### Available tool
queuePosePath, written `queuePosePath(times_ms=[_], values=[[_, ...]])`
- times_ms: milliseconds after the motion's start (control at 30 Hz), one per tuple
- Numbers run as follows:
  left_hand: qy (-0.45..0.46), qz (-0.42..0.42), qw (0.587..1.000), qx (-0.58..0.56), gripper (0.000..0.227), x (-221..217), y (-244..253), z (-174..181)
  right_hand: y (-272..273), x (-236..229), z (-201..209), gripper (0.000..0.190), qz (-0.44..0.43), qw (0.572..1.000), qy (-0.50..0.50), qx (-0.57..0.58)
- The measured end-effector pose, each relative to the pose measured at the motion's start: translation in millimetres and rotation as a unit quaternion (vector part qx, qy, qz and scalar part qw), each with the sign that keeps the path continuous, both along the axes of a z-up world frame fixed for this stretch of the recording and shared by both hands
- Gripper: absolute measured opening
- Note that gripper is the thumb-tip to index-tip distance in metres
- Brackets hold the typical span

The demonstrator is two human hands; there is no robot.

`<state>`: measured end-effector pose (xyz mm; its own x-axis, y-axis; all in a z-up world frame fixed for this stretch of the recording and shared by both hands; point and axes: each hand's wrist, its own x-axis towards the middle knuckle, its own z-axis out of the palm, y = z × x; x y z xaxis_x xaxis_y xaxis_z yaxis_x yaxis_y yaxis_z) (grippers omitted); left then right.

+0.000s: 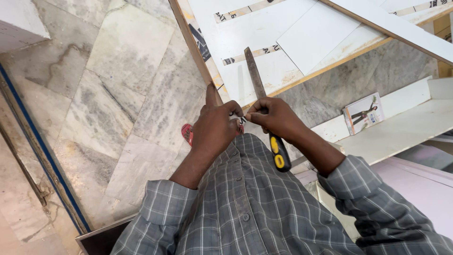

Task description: The person uses a metal file to smooth the edge of a white wooden panel, then marks the panel with a pen. The person works in a cluttered room with various tools and materials visible.

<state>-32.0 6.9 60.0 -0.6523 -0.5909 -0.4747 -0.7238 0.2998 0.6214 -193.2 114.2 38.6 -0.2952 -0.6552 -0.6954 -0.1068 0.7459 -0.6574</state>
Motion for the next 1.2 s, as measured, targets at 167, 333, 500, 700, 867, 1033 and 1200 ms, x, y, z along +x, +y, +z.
queuePosePath(times_ms=[167, 333, 500, 700, 867, 1033, 1200], values=[[0.041, 0.019, 0.999, -0.02, 0.018, -4, 2, -5, -2, -3, -6, 0.024, 0.008, 1.0, -0.012, -0.005], [0.068, 0.039, 0.997, -0.029, 0.015, -3, 6, -16, -5, -8, -10, 0.019, 0.032, 0.999, -0.016, -0.024], [0.102, 0.062, 0.992, -0.039, 0.009, 1, 14, -27, -6, -10, -11, 0.021, 0.047, 0.999, -0.012, -0.024], [0.215, 0.145, 0.966, 0.006, 0.009, 11, 28, -53, -8, -11, -10, 0.021, 0.068, 0.997, 0.009, -0.033], [0.254, 0.251, 0.927, 0.112, 0.042, 20, 25, -71, -9, -10, -10, 0.019, 0.073, 0.997, 0.011, -0.02], [0.245, 0.191, 0.94, 0.14, 0.065, 25, 22, -68, -10, -9, -7, 0.023, 0.077, 0.997, 0.019, -0.02], [0.203, 0.225, 0.926, 0.227, 0.064, 25, 8, -65, -14, -9, -4, 0.023, 0.087, 0.996, 0.032, -0.005]])
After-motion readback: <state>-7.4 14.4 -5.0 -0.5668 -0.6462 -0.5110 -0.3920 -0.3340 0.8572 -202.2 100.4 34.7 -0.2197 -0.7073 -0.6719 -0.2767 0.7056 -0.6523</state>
